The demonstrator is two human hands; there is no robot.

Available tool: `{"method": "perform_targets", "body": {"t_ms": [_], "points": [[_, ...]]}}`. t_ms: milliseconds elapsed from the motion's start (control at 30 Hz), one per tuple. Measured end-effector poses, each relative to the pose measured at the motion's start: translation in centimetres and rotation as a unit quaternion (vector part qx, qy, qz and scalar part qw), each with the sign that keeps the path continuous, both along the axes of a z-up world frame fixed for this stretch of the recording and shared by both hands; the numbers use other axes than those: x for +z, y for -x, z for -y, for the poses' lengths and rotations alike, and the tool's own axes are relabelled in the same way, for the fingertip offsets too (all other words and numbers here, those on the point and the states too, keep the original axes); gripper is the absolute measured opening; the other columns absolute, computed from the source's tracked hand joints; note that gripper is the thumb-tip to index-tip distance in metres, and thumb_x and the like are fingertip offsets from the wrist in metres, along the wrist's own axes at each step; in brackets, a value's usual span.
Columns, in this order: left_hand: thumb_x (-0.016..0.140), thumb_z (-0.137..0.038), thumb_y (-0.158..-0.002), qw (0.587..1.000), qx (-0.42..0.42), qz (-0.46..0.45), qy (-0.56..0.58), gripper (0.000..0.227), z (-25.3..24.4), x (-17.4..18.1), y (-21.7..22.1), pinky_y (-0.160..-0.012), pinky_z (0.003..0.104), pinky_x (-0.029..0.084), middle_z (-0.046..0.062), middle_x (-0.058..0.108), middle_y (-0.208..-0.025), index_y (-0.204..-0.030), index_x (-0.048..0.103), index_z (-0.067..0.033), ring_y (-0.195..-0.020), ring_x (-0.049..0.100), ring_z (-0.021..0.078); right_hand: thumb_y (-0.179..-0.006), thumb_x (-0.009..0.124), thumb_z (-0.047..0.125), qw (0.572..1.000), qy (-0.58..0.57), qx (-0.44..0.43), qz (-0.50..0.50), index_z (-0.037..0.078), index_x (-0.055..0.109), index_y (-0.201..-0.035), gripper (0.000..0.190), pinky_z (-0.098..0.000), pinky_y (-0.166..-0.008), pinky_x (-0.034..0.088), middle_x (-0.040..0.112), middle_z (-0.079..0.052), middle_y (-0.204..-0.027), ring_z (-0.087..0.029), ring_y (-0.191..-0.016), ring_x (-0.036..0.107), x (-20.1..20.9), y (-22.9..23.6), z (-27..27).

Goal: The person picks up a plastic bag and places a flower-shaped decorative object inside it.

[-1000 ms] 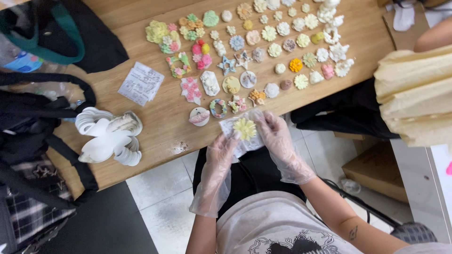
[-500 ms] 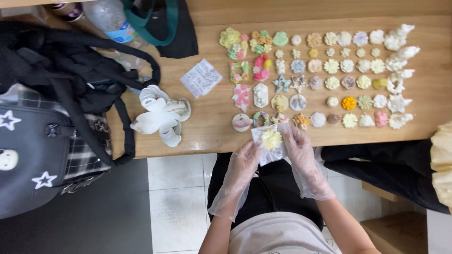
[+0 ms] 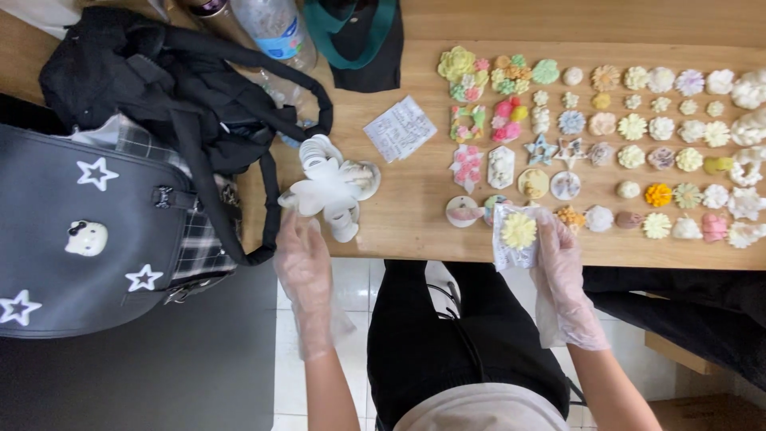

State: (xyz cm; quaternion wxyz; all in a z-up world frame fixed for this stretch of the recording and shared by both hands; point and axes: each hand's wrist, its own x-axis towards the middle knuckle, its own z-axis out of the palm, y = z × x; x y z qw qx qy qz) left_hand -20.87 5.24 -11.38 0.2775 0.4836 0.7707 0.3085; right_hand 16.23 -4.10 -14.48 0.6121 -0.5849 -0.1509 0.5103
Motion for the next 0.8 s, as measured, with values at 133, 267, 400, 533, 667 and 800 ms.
{"method": "perform_targets", "body": {"t_ms": [133, 267, 400, 533, 667, 800], "points": [[0.069, -0.016, -0.099, 0.978, -0.134, -0.11, -0.117, 0.05, -2.6, -0.6, 3.1, -0.103, 0.041, 0.057, 0.023, 0.062, -0.139, -0.143, 0.053, 0.0001, -0.122, 0.066, 0.034, -0.108, 0.061, 0.026, 1.0, 0.011, -0.007, 0.009, 0.005, 0.07, -0.114, 0.024, -0.0225, -0.076, 0.054, 0.072, -0.001, -0.102, -0.006, -0.089, 0.065, -0.4, 1.9, 0.2], [0.074, -0.023, -0.088, 0.963, -0.197, -0.164, -0.078, 0.067, -6.1, -1.2, 3.6, -0.102, 0.05, 0.052, 0.027, 0.052, -0.145, -0.147, 0.048, -0.0081, -0.129, 0.057, 0.043, -0.106, 0.062, 0.025, 0.999, 0.028, -0.017, 0.021, 0.005, 0.069, -0.114, 0.023, -0.0203, -0.073, 0.052, 0.071, 0.001, -0.1, -0.005, -0.087, 0.064, 1.0, 5.0, 0.1], [0.072, -0.026, -0.096, 0.944, -0.231, -0.211, -0.103, 0.068, -7.5, -1.0, 2.4, -0.104, 0.052, 0.048, 0.023, 0.045, -0.154, -0.155, 0.042, -0.0109, -0.138, 0.051, 0.0395, -0.108, 0.065, 0.025, 0.995, 0.065, -0.026, 0.064, 0.002, 0.069, -0.11, 0.024, -0.0196, -0.067, 0.049, 0.069, 0.002, -0.095, -0.003, -0.08, 0.06, -1.4, 5.5, 1.2], [0.071, -0.026, -0.096, 0.926, -0.232, -0.256, -0.153, 0.071, -8.0, -3.4, 1.3, -0.111, 0.053, 0.043, 0.022, 0.039, -0.159, -0.158, 0.038, -0.0116, -0.144, 0.042, 0.0421, -0.104, 0.066, 0.025, 0.995, 0.073, -0.036, 0.053, 0.004, 0.071, -0.109, 0.022, -0.017, -0.063, 0.046, 0.067, 0.005, -0.091, 0.0, -0.076, 0.057, 0.1, 6.5, 0.9], [0.069, -0.027, -0.093, 0.928, -0.222, -0.267, -0.132, 0.071, -8.1, -5.2, 0.4, -0.116, 0.053, 0.04, 0.026, 0.031, -0.162, -0.153, 0.036, -0.0073, -0.147, 0.036, 0.0454, -0.102, 0.066, 0.026, 0.996, 0.06, -0.038, 0.046, 0.006, 0.069, -0.104, 0.021, -0.0173, -0.061, 0.047, 0.068, 0.005, -0.088, 0.0, -0.074, 0.058, 1.8, 7.0, 0.5], [0.067, -0.027, -0.099, 0.92, -0.236, -0.279, -0.14, 0.072, -7.6, -4.4, 0.5, -0.116, 0.054, 0.038, 0.028, 0.028, -0.162, -0.159, 0.034, -0.0043, -0.148, 0.033, 0.0475, -0.105, 0.068, 0.03, 0.988, 0.123, -0.043, 0.082, 0.008, 0.068, -0.1, 0.023, -0.0193, -0.049, 0.034, 0.057, 0.008, -0.075, -0.001, -0.06, 0.045, 0.7, 6.1, 1.0]]}}
